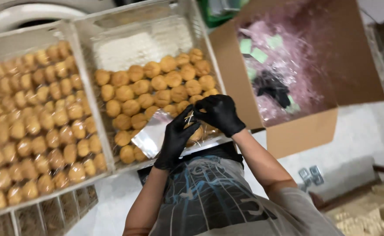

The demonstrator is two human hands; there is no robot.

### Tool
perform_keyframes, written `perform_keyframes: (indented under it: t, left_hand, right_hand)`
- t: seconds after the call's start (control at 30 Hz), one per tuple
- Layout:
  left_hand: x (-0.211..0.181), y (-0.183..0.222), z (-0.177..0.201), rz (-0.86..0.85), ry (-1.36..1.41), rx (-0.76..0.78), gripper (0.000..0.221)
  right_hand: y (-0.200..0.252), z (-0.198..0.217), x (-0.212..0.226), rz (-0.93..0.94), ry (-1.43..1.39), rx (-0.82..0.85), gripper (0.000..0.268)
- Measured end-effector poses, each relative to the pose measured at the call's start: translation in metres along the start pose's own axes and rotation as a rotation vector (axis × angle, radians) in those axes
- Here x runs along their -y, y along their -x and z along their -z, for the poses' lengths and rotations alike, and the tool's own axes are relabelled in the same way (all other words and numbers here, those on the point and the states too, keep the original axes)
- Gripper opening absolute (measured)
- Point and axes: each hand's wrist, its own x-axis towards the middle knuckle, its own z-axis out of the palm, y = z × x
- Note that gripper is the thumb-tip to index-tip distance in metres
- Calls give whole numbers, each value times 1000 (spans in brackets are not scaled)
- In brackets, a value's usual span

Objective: Picking up individual pastries from a tray and placing them into small plastic bags

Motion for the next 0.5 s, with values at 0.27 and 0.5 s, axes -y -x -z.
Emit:
perform_keyframes:
  t: [0.27, 0.5]
  left_hand:
    - [18, -6, 1, 18, -66, -54, 49]
    - [27, -5, -2, -8, -14, 10, 52]
  right_hand:
    - [7, 16, 1, -47, -52, -55, 28]
    - [22, -1, -8, 2, 9, -50, 29]
